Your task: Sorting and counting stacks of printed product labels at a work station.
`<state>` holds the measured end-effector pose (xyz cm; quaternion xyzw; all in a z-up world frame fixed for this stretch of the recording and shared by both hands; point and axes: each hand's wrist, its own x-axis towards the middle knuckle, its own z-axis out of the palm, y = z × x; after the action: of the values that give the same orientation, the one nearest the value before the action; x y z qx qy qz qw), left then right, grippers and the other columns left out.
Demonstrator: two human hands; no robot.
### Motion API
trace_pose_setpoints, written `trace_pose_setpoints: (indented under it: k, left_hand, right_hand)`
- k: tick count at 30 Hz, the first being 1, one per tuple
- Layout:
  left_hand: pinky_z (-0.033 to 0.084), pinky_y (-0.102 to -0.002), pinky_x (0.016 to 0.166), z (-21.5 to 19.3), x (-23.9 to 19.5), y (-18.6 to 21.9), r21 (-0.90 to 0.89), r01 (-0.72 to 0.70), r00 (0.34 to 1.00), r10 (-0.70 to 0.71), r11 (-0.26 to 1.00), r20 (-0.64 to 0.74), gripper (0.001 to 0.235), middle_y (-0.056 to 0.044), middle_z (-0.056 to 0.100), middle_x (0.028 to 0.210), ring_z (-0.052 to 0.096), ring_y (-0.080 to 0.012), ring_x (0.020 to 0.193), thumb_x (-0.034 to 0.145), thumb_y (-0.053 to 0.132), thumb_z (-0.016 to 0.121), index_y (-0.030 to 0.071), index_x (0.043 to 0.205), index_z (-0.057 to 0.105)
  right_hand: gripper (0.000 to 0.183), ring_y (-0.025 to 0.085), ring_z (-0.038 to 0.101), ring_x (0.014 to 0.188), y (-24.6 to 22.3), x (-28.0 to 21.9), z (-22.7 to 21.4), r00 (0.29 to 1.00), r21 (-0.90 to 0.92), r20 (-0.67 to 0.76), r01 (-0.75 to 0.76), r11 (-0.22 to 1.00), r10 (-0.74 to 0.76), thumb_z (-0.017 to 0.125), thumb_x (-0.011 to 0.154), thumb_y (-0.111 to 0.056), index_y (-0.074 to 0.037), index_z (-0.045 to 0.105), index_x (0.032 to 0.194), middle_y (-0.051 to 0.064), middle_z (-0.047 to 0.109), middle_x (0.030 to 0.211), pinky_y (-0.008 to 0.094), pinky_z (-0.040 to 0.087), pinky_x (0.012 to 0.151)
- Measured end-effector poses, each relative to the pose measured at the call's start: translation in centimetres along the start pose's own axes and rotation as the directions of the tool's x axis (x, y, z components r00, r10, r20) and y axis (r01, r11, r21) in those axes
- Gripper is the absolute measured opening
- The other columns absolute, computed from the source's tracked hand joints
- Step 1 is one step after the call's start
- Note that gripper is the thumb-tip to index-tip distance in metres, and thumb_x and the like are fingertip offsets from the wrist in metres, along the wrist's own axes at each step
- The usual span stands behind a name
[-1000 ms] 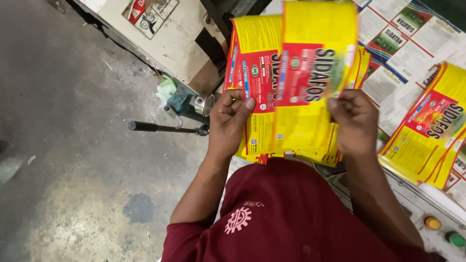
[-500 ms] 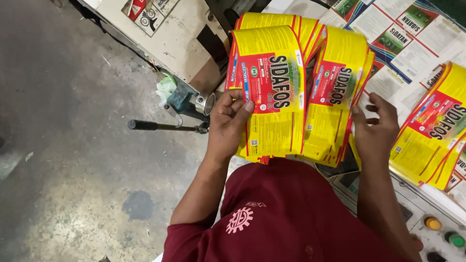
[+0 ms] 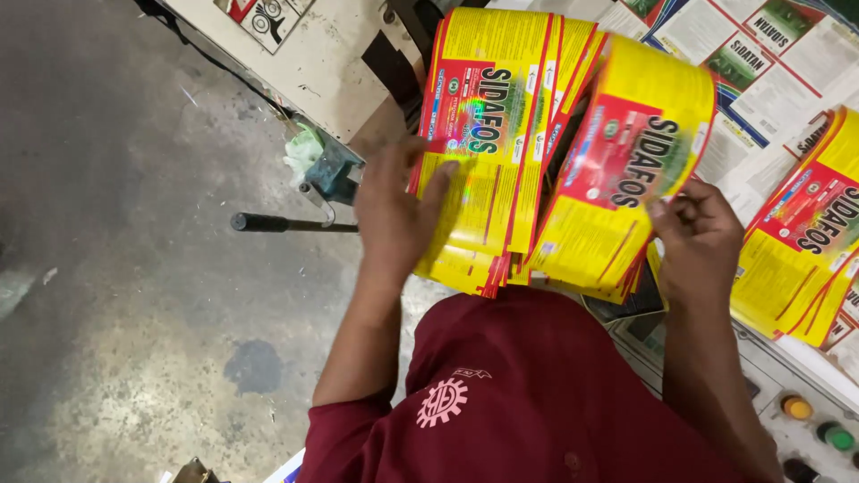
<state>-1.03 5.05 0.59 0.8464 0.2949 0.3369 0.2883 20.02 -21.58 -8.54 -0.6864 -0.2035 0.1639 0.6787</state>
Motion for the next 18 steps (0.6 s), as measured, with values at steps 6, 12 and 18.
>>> trace_pose_setpoints:
  k: [6, 12, 18]
  left_hand:
    - [0.048, -0.048, 0.094, -0.1, 0.9, -2.1, 0.147, -0.038, 0.994, 0.023, 0.988, 0.105, 0.065, -0.02, 0.068, 0.115, 0.061, -0.0401, 0.109, 0.08, 0.04, 0.09, 0.002, 0.125, 0.063]
    - [0.047, -0.049, 0.096, 0.0, 0.7, -1.6, 0.114, -0.073, 0.994, 0.064, 0.991, 0.084, 0.057, -0.018, 0.068, 0.118, 0.061, -0.0407, 0.11, 0.082, 0.029, 0.087, 0.003, 0.127, 0.062]
    - [0.051, -0.037, 0.084, -0.4, 0.1, -0.4, -0.011, 0.038, 0.998, -0.038, 0.999, 0.04, 0.027, -0.014, 0.067, 0.1, 0.064, -0.0289, 0.09, 0.093, 0.01, 0.079, 0.002, 0.11, 0.059]
  right_hand:
    - [0.04, 0.011, 0.066, 0.092, 3.7, 0.6, -2.4, 0.978, 0.022, -0.085, -0.188, 0.982, 0.189, 0.071, 0.101, -0.001, 0.004, 0.062, 0.139, 0.007, 0.072, 0.107, 0.024, 0.055, 0.08]
    - [0.061, 0.02, 0.067, 0.108, 1.4, -0.1, -1.3, 0.994, -0.586, -0.031, 0.07, 0.808, -0.109, 0.08, 0.095, -0.006, 0.006, 0.054, 0.149, 0.015, 0.068, 0.127, 0.03, 0.056, 0.077]
    - [0.053, 0.018, 0.068, 0.112, -1.7, -0.7, 1.5, 0.993, -0.476, -0.021, 0.096, 0.874, -0.12, 0.078, 0.096, -0.006, 0.001, 0.059, 0.145, 0.015, 0.069, 0.127, 0.03, 0.058, 0.085]
